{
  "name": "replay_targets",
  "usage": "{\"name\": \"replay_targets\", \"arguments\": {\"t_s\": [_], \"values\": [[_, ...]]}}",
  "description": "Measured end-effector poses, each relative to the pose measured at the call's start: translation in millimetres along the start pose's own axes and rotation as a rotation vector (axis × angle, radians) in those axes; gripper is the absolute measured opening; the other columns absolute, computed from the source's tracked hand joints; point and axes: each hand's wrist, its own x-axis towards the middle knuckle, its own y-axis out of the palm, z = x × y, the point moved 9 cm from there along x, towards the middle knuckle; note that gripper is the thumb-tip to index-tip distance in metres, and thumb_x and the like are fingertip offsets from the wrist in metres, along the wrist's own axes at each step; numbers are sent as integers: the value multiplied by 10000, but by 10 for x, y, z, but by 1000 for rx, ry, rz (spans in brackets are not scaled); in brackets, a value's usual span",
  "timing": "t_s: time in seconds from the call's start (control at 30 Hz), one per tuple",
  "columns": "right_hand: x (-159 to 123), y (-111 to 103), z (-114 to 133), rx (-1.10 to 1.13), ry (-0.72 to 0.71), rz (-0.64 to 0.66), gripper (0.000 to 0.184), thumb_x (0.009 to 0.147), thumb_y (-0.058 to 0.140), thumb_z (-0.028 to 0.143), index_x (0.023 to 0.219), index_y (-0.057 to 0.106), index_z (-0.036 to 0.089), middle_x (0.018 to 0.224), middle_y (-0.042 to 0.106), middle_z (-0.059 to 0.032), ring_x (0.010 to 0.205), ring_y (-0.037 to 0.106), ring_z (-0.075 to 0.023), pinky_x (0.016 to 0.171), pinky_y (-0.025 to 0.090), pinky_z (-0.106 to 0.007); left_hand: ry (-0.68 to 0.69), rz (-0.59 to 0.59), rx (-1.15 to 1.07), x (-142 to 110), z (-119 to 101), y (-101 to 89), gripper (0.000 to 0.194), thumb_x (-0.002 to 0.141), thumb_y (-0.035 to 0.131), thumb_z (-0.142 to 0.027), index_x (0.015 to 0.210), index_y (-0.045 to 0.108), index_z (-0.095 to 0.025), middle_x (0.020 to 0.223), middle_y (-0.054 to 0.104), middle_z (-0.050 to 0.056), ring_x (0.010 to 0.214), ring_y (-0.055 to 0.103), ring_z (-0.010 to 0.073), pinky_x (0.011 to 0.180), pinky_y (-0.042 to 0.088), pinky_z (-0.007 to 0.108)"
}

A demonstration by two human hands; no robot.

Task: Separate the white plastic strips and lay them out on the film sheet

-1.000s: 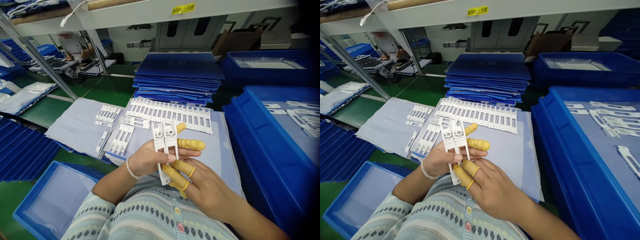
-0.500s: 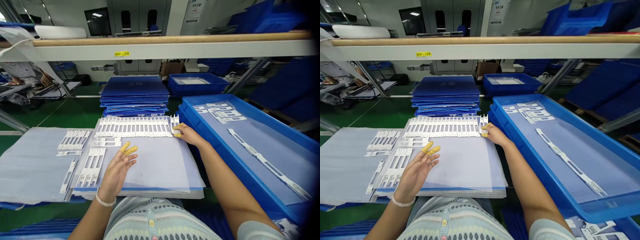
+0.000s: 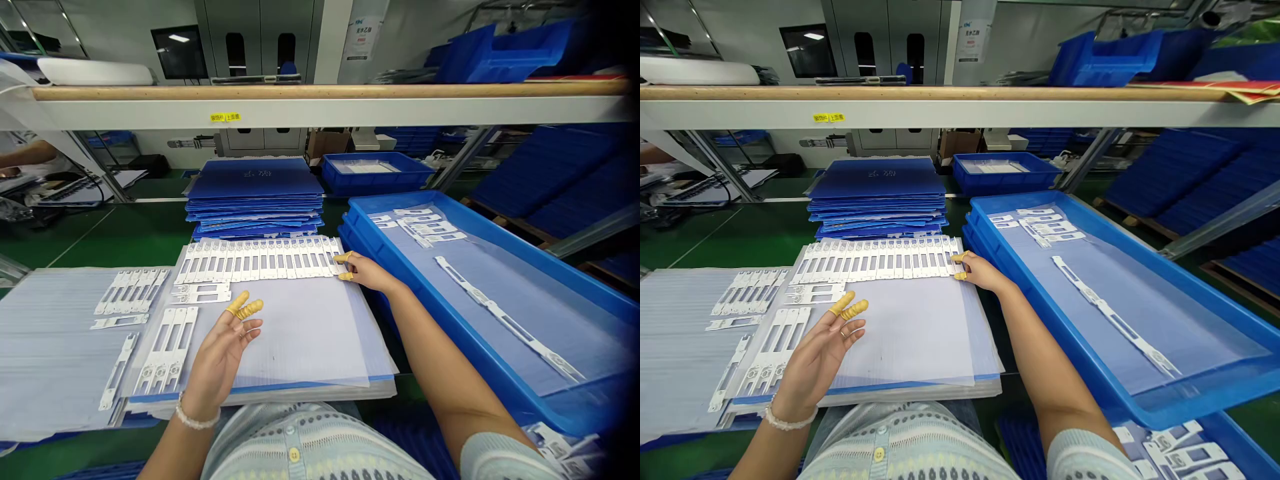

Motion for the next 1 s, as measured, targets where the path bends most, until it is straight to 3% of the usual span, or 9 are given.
{"name": "replay_targets", "arguments": {"t_s": [0.17, 0.37, 0.77, 1.0], "values": [[-2, 9, -23, -17, -3, 1, 304, 807, 589, 273, 1088, 649, 173, 1070, 571, -101, 737, 559, -188, 703, 507, -345, 0, 10, 1, 15, 17, -24, 578, 802, 670, -380, 1335, 502, -235, 1348, 545, 70, 1046, 573, 198, 926, 457, 337], [58, 47, 16, -57, 1, -30, 376, 775, 668, 305, 1126, 650, 170, 1176, 549, -138, 1134, 511, -308, 1003, 419, -445, -6, 5, 2, 23, 34, -42, 564, 780, 695, -392, 1300, 537, -241, 1339, 551, 66, 1037, 576, 200, 927, 458, 344], [67, 65, 7, -88, 43, -40, 341, 784, 663, 248, 1115, 656, 168, 1159, 570, -124, 1077, 575, -278, 979, 455, -410, -7, -11, -7, 17, 51, -63, 548, 735, 738, -407, 1239, 593, -251, 1312, 572, 60, 1027, 582, 201, 902, 471, 333], [19, -32, -47, -75, 1, -161, 332, 846, 583, 295, 1136, 638, 143, 1114, 595, -145, 997, 597, -284, 890, 506, -442, 5, -6, 20, 31, 37, -89, 552, 771, 696, -416, 1282, 563, -251, 1329, 560, 69, 1037, 580, 206, 916, 464, 342]]}}
